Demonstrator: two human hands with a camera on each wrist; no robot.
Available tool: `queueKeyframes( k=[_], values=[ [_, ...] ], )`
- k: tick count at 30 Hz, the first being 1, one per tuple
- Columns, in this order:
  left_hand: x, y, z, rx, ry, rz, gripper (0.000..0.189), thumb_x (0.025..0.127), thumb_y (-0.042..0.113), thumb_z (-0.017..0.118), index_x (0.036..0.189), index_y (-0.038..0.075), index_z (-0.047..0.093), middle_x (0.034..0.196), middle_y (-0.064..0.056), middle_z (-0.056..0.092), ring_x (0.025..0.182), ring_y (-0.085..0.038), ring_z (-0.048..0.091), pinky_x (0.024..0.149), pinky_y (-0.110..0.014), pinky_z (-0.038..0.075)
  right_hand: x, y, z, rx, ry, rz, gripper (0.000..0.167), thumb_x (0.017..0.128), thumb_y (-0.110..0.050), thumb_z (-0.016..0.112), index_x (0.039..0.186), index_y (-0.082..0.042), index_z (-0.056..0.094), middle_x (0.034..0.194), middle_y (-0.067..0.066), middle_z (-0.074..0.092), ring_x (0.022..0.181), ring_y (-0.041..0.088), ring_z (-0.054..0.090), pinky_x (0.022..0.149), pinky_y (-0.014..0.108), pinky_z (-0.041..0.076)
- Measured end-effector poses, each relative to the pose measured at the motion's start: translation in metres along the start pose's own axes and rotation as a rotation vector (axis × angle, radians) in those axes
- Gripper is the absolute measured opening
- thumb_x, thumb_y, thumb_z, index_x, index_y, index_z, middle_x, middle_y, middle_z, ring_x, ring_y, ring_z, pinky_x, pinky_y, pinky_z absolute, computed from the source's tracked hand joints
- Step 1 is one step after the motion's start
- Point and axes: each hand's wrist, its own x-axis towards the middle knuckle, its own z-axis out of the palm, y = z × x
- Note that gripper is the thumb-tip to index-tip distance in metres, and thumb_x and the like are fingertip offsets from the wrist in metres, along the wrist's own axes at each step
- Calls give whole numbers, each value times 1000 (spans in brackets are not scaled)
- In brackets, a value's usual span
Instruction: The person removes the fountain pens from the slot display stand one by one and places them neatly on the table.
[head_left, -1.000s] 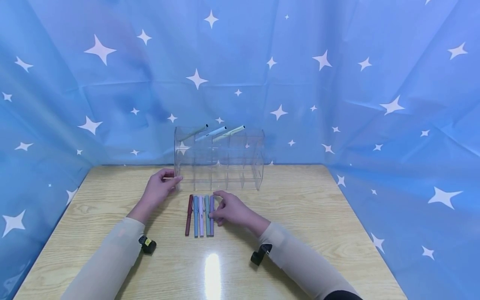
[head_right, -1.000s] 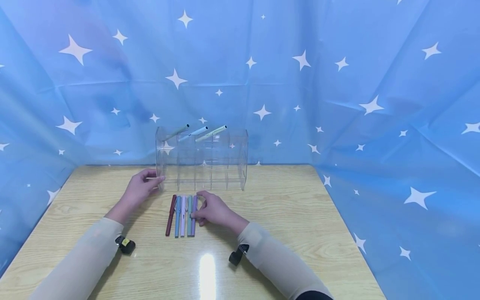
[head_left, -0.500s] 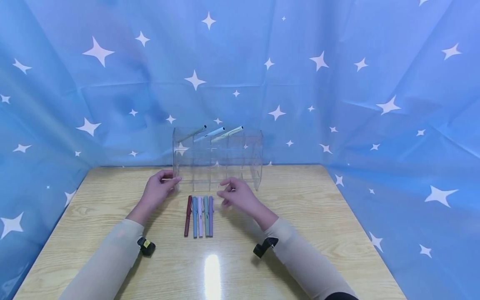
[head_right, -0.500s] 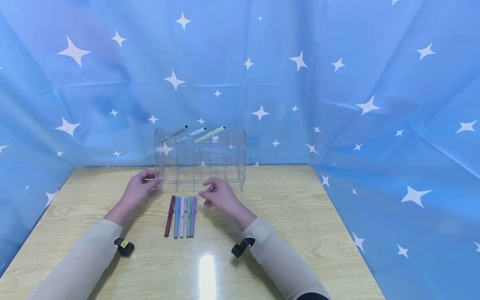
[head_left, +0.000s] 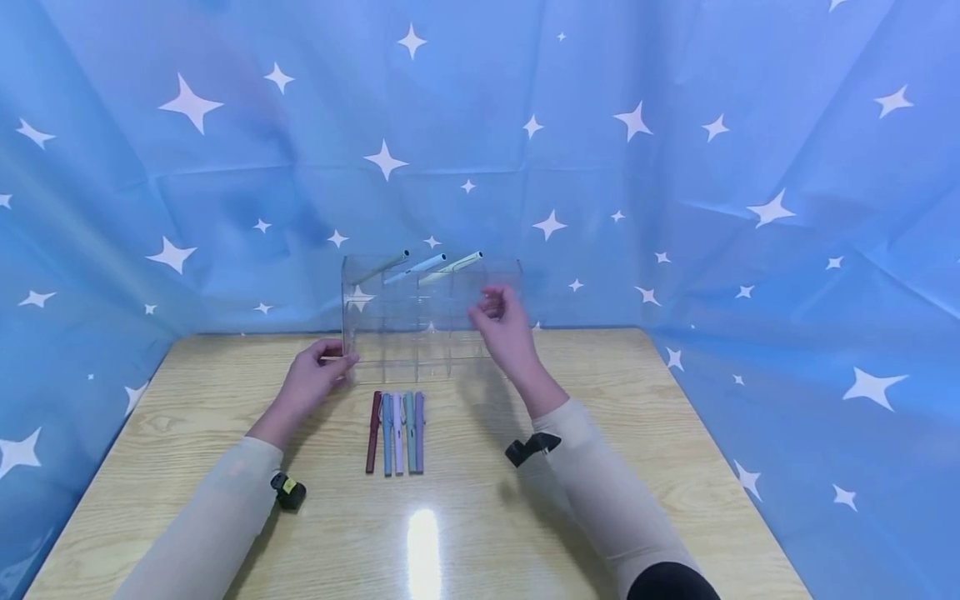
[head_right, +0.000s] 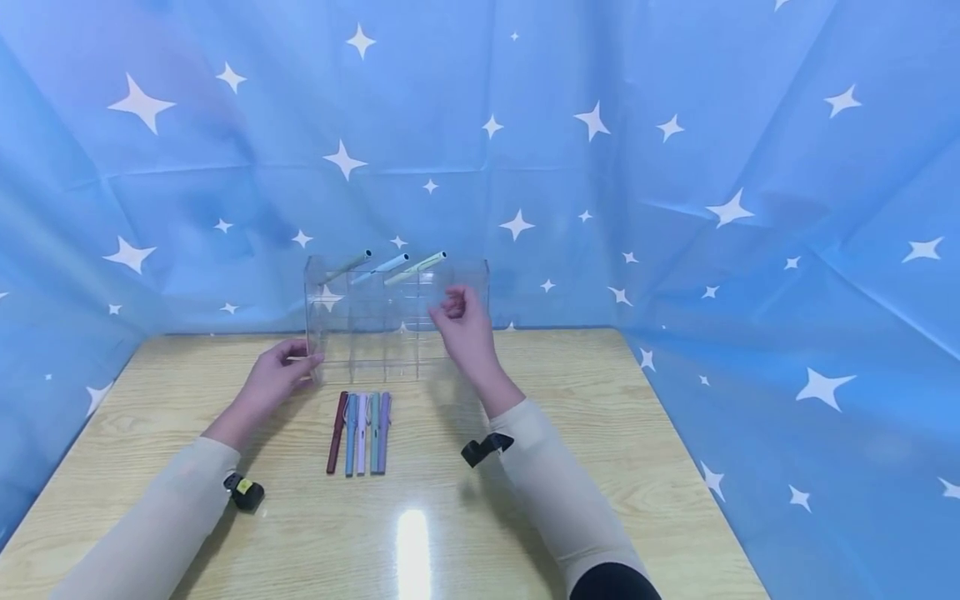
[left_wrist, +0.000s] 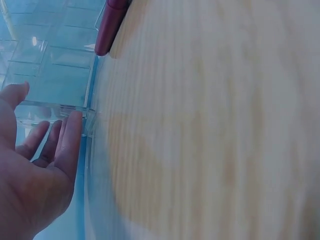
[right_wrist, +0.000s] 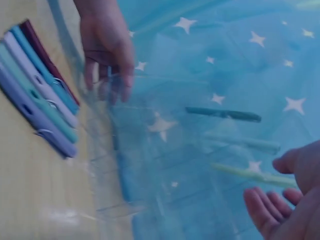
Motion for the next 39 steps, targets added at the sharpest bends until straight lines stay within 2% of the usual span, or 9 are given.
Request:
queueKeyframes(
  k=[4,8,14,19,24,29,39],
  values=[
    [-1,-1,-3,6,-20,2,66,109,38,74,158,-1,52,149,-23,54,130,-40,63,106,-39,64,13,-8,2,-1,55,-32,52,103,-10,78,149,-2,54,136,15,61,117,28,66,101,42,63],
    [0,-2,-4,5,-28,6,69,109,40,74,160,-1,51,150,-24,54,132,-41,62,106,-38,63,25,-13,5,11,72,-43,58,103,-10,78,154,-3,50,145,18,57,119,30,67,101,44,64],
    [1,-2,-2,5,-22,10,69,110,38,73,160,-3,50,150,-24,54,132,-40,63,105,-38,64,41,-17,10,36,87,-28,62,102,-11,82,155,-5,50,146,17,57,117,29,68,100,42,65],
    [1,-1,-2,-5,-16,13,67,110,37,73,159,-4,50,148,-23,55,131,-40,63,105,-38,64,53,-17,16,63,51,22,69,101,-16,85,158,-3,48,145,12,59,122,28,69,102,41,65],
    [0,-1,-3,-15,-19,15,67,110,36,73,159,-4,50,149,-25,53,134,-42,62,105,-41,64,59,-15,20,95,7,65,55,101,-16,85,147,-4,56,141,12,63,122,28,71,99,39,66],
    [0,0,-2,-29,-18,10,66,110,32,73,159,-5,50,150,-25,53,135,-43,61,105,-42,64,61,-12,23,150,-26,74,42,101,-13,83,136,-6,60,138,12,64,119,29,73,96,37,68],
    [3,-3,-3,-31,-20,4,66,111,33,73,160,-4,48,150,-25,53,136,-44,61,107,-45,63,69,-10,28,165,-82,73,42,104,-7,78,144,-2,63,138,13,68,99,28,78,90,36,70]
  ],
)
